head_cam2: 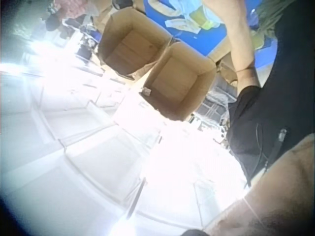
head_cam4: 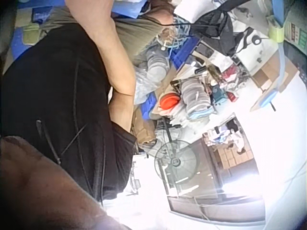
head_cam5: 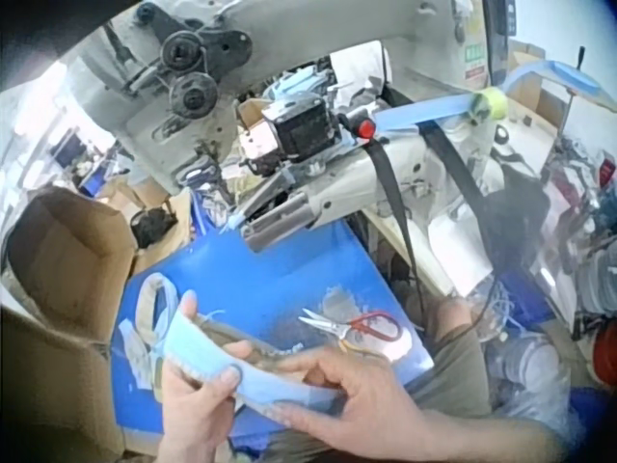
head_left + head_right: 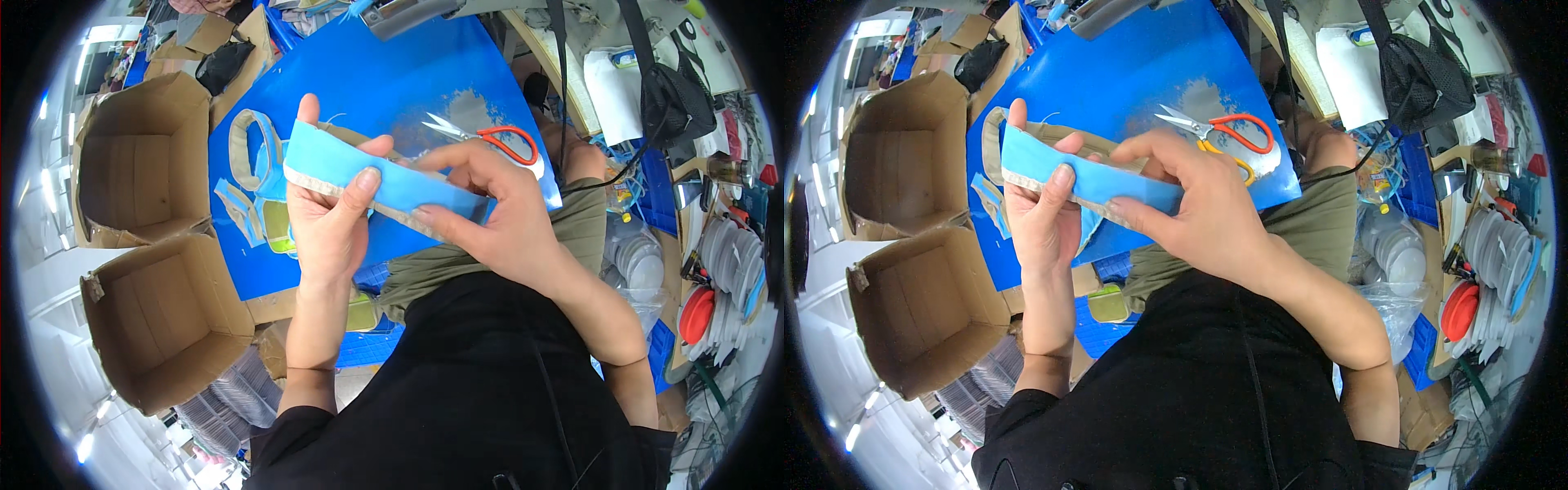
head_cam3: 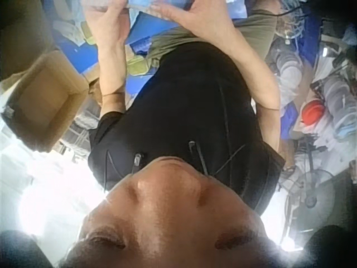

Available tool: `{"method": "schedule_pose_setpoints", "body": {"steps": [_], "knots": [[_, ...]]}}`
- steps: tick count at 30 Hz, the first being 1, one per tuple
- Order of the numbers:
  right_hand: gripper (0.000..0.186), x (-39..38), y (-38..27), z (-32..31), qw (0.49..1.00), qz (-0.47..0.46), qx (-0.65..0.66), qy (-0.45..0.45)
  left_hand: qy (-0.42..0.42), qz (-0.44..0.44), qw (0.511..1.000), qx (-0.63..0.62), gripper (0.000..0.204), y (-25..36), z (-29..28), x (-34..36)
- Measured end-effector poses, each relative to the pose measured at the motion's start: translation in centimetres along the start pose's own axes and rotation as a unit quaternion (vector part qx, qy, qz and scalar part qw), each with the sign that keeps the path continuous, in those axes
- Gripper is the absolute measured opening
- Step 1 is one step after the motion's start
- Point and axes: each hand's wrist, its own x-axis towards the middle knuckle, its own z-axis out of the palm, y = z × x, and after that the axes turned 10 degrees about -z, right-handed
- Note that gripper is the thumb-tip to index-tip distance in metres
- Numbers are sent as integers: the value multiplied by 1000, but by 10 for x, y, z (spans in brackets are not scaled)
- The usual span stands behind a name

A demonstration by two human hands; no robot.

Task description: The person sews a light blue fabric pouch using a sewing machine, then trims excess thread with scissors. They repeat this process for multiple pouches, inspecting each one after sewing and trimming.

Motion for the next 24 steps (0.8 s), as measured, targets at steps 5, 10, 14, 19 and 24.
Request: {"method": "schedule_pose_setpoints", "body": {"steps": [5,10,14,19,24], "knots": [[24,-2,2,1,996,-69,-44,19,16,20,1000,6,94,1,2,1],[21,0,3,-3,992,-97,-79,4,15,28,999,9,94,1,-2,3],[22,2,7,-3,996,-74,-39,-5,15,36,999,7,95,2,-1,2],[20,6,11,0,998,-31,41,31,9,41,999,11,96,1,0,3],[18,9,4,-4,997,42,68,-9,8,44,999,14,97,2,0,2]]}}
